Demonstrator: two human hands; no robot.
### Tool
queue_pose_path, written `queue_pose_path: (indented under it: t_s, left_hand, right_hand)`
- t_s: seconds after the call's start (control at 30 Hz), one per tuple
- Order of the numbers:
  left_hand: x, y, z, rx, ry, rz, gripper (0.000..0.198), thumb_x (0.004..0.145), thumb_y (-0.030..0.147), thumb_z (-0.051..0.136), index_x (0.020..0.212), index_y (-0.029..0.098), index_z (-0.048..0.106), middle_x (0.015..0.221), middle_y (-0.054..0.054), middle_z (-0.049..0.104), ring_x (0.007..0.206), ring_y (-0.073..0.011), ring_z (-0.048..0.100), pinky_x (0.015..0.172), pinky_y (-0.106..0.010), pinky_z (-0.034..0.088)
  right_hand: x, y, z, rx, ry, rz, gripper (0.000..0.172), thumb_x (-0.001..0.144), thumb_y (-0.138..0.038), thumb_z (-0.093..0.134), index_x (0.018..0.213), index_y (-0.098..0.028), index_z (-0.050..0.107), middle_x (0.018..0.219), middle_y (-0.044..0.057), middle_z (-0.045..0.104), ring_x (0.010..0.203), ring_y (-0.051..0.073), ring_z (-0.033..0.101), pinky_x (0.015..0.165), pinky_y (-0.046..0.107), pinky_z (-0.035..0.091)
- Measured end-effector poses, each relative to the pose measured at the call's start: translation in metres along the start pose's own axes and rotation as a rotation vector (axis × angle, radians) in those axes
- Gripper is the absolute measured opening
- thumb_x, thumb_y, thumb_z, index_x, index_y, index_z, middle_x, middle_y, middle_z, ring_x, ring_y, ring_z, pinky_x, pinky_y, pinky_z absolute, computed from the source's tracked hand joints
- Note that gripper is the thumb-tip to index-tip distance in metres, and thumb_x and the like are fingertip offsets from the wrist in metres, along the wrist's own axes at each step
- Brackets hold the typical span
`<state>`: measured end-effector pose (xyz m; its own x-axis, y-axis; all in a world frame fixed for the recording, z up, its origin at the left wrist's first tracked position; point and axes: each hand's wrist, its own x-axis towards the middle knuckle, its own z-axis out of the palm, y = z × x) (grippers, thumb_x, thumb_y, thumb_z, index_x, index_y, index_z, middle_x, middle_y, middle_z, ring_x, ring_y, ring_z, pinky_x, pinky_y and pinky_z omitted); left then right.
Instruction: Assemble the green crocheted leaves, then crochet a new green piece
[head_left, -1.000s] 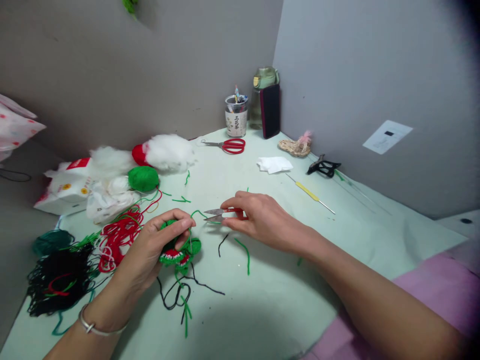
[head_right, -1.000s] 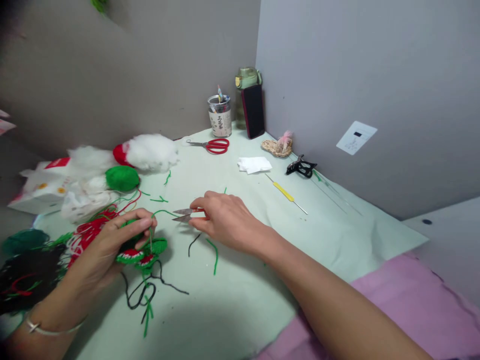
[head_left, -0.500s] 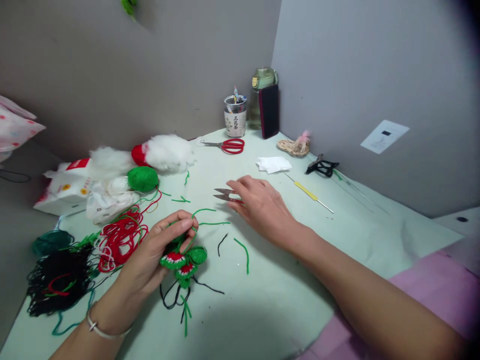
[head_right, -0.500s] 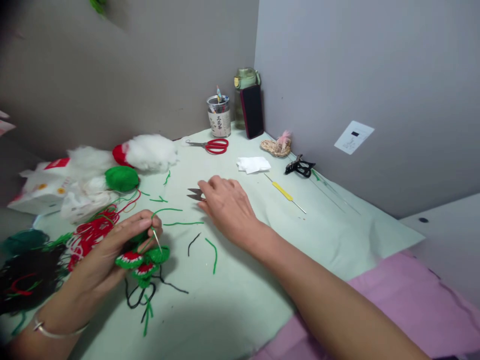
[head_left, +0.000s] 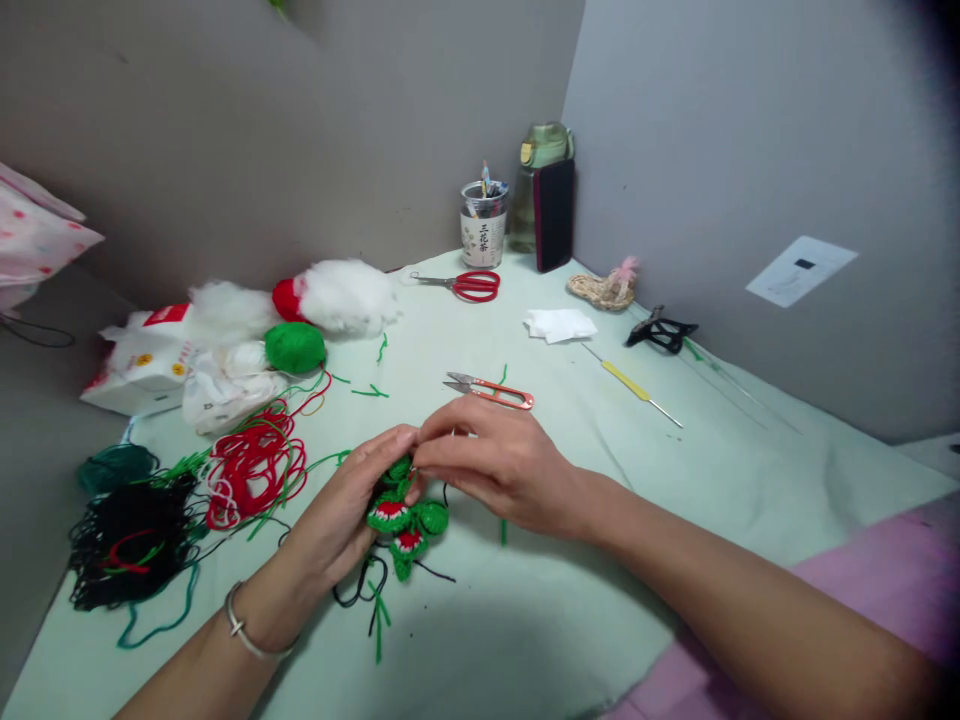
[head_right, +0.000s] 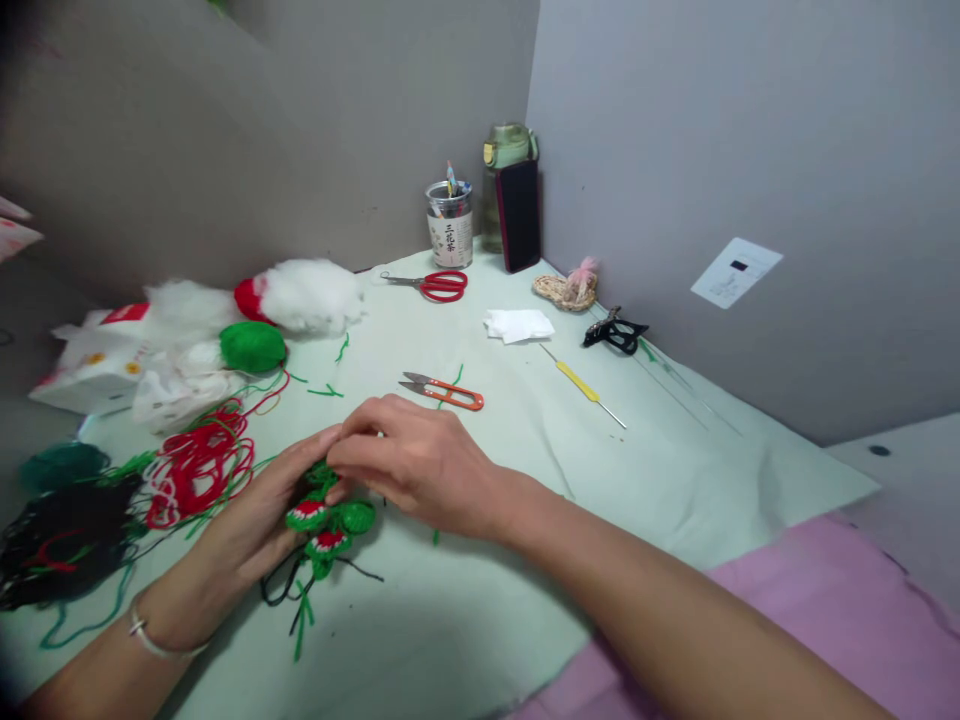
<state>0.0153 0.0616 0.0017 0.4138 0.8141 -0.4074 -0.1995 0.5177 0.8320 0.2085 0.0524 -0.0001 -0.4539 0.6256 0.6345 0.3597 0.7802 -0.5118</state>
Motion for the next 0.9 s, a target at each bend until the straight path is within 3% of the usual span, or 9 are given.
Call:
queue_pose_path:
  t_s: [0.13,0.23,0.3,0.47,0.6,0.77,0.9]
  left_hand:
    - [0.0,0.001,-0.009,-0.03,-0.073,0.021,0.025,0.091,0.043,0.07,0.092,0.019,0.072,0.075,-0.001,0.064,0.067,-0.0122,0.059,0.06,-0.019,0.052]
    - [-0.001,0.006,-0.013,0.0,-0.132,0.004,0.025,0.088,0.029,0.075,0.11,0.02,0.07,0.096,-0.004,0.071,0.086,-0.0148,0.066,0.076,-0.022,0.055]
    - [0.0,0.009,-0.014,0.019,-0.13,-0.005,0.029,0.086,0.023,0.077,0.114,0.022,0.068,0.107,-0.005,0.073,0.097,-0.0182,0.069,0.086,-0.027,0.056]
    - [0.005,0.01,-0.019,0.037,0.003,0.094,0.021,0.087,0.031,0.077,0.104,0.021,0.07,0.106,-0.003,0.073,0.086,-0.0155,0.07,0.079,-0.025,0.057]
    - [0.008,0.01,-0.02,0.058,0.053,0.152,0.025,0.087,0.044,0.075,0.098,0.022,0.07,0.105,-0.003,0.073,0.085,-0.0172,0.07,0.074,-0.027,0.057]
    - [0.011,0.006,-0.021,0.192,0.098,0.251,0.03,0.086,0.052,0.073,0.085,0.022,0.072,0.089,-0.001,0.068,0.086,-0.0166,0.063,0.076,-0.024,0.05]
    - [0.012,0.004,-0.027,0.362,0.184,0.406,0.026,0.089,0.044,0.072,0.073,0.024,0.068,0.083,0.001,0.063,0.087,-0.0164,0.056,0.08,-0.025,0.043]
  right_hand:
    - [0.007,0.0,-0.005,0.444,0.109,0.349,0.008,0.091,-0.013,0.067,0.087,-0.017,0.073,0.086,0.004,0.072,0.079,0.013,0.067,0.07,0.025,0.053]
    - [0.01,0.004,-0.008,0.763,0.108,0.624,0.006,0.085,-0.02,0.074,0.081,-0.017,0.07,0.076,0.0,0.07,0.068,0.011,0.065,0.062,0.023,0.052]
    - [0.011,0.008,-0.01,0.916,0.137,0.704,0.011,0.082,-0.025,0.078,0.082,-0.018,0.07,0.073,-0.002,0.069,0.065,0.011,0.065,0.062,0.023,0.053]
    - [0.011,0.016,-0.013,1.091,0.245,0.81,0.016,0.077,-0.027,0.082,0.081,-0.018,0.07,0.074,-0.003,0.066,0.062,0.009,0.065,0.059,0.022,0.053]
    - [0.011,0.016,-0.016,1.111,0.267,0.822,0.019,0.074,-0.029,0.086,0.08,-0.018,0.071,0.072,-0.004,0.064,0.059,0.008,0.061,0.059,0.022,0.052]
    - [0.011,0.015,-0.017,1.009,0.24,0.746,0.011,0.077,-0.025,0.084,0.077,-0.019,0.074,0.081,-0.001,0.07,0.069,0.007,0.06,0.062,0.019,0.048]
    - [0.01,0.012,-0.016,1.097,0.133,0.712,0.012,0.081,-0.028,0.08,0.079,-0.019,0.073,0.079,0.001,0.075,0.066,0.01,0.064,0.051,0.018,0.045]
